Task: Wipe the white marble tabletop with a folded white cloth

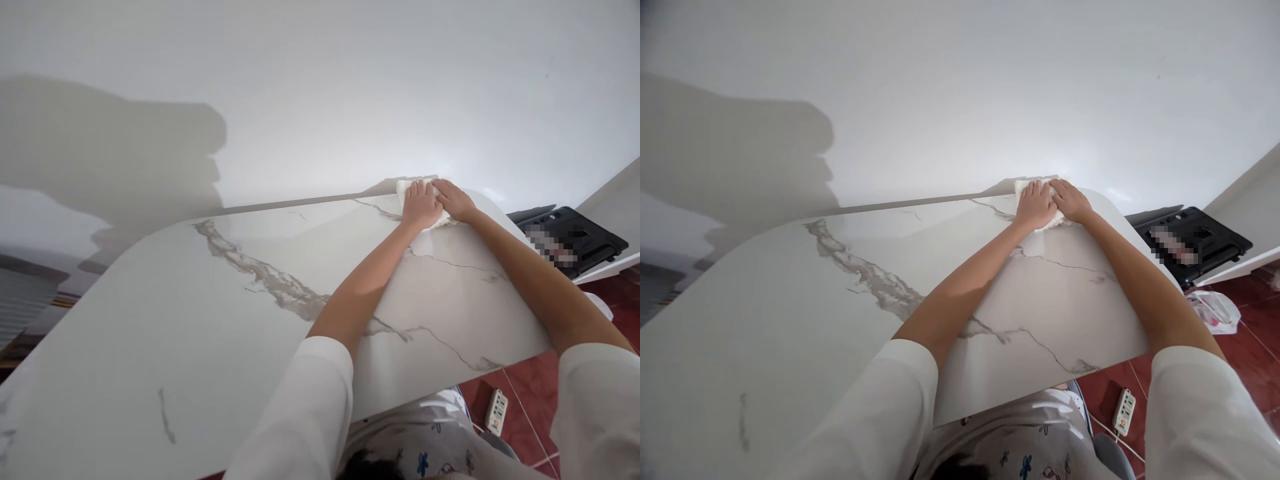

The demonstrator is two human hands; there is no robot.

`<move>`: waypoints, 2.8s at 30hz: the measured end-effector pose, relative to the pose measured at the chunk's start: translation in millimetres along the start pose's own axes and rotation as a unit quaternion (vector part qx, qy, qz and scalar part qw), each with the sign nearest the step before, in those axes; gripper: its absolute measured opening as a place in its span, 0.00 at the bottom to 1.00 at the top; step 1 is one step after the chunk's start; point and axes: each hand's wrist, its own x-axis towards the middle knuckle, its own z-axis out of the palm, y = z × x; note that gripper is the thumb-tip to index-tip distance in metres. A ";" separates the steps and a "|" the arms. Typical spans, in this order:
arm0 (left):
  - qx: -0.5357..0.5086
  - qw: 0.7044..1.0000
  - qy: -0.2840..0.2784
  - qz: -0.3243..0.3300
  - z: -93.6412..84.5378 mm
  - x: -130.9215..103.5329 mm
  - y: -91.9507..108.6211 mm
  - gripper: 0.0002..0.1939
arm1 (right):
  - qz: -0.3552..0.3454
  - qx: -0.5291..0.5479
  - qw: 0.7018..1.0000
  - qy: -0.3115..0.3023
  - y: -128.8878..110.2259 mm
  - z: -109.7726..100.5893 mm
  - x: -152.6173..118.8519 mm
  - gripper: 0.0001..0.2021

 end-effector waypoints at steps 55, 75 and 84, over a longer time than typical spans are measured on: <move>-0.015 0.998 -0.012 0.065 0.9 -25.6 41.4 0.30 | -0.018 -0.023 0.999 -0.033 20.3 -27.0 -53.3 0.25; -0.028 0.999 -0.014 0.031 8.4 26.9 4.6 0.30 | 0.011 -0.009 1.000 -0.004 27.8 -4.2 12.2 0.26; 0.012 0.998 -0.017 0.061 2.8 -13.0 25.0 0.32 | -0.016 -0.042 0.998 -0.033 17.8 -17.0 -33.8 0.28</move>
